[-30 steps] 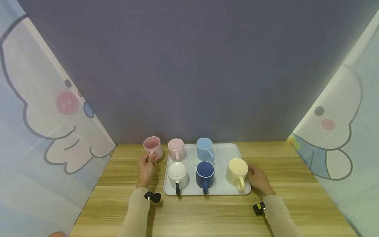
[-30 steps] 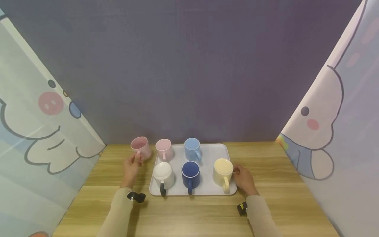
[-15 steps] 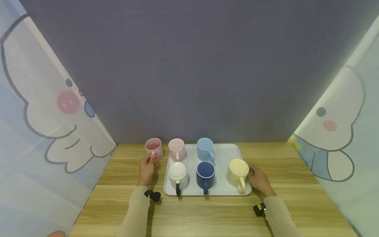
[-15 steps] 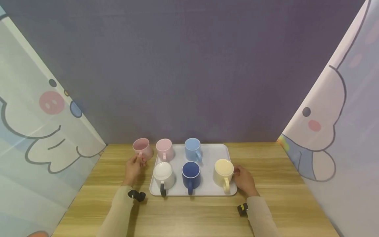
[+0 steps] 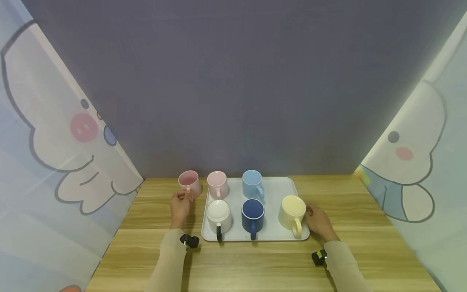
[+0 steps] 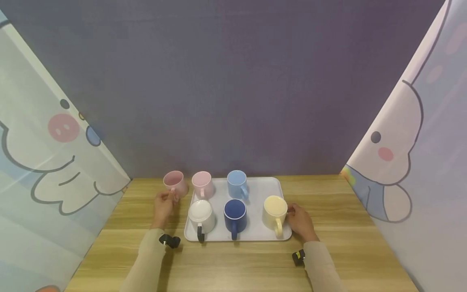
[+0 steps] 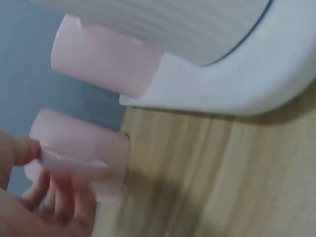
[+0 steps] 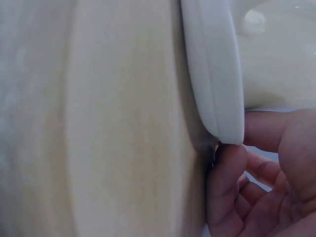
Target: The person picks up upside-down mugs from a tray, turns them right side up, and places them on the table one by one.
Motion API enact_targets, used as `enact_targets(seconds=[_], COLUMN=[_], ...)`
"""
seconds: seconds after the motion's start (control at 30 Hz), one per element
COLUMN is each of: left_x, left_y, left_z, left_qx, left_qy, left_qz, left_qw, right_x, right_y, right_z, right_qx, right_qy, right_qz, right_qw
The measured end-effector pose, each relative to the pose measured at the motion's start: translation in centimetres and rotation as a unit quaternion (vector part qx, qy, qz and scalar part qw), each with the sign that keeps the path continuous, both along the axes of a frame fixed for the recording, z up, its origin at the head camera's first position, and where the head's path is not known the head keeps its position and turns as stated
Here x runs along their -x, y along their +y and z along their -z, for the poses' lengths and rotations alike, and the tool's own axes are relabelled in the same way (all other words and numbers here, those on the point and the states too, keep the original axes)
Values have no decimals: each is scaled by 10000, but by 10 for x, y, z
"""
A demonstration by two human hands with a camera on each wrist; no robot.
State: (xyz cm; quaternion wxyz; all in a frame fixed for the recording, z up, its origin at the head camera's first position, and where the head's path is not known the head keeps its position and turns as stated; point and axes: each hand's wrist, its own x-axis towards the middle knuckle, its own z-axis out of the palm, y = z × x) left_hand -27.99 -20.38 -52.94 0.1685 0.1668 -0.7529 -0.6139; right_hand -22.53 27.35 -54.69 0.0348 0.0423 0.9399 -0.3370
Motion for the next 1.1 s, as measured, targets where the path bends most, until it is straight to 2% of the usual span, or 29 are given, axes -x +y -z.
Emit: enact_targets(seconds=[0.13,0.2,0.3,0.43,0.57,0.7,0.8,1.0,1.1], left_x=[-4,-6,-6,-2,1,3,3,5,6], left_y=[10,17,27,35,39,40,40,39,40], left_z=[-11,-19,-25,-25,-19,-12,-9,-5,-5], left_qx=[923,1407,1979,2241,1924,1190,582,-120,-319], left_qy=[148,282,383,280,13,-606,-1019,-1179,-1223], left_qz=[-497,-532,-141,805,1796,2522,2759,3133,3102], left_qw=[9944,9882,9794,9708,9647,9584,9540,9422,9422], right_x=[0,0,0,0,0,1,1,1,0], right_y=[0,0,1,1,0,0,0,1,1], right_z=[0,0,-1,0,1,1,2,3,2], right_qx=[-9,-11,12,3,-79,-95,-81,4,72], right_qy=[9,15,35,60,89,92,90,80,55], right_qz=[8,17,34,27,4,15,25,42,48], right_qw=[10000,10000,10000,10000,9999,9999,9999,10000,9999])
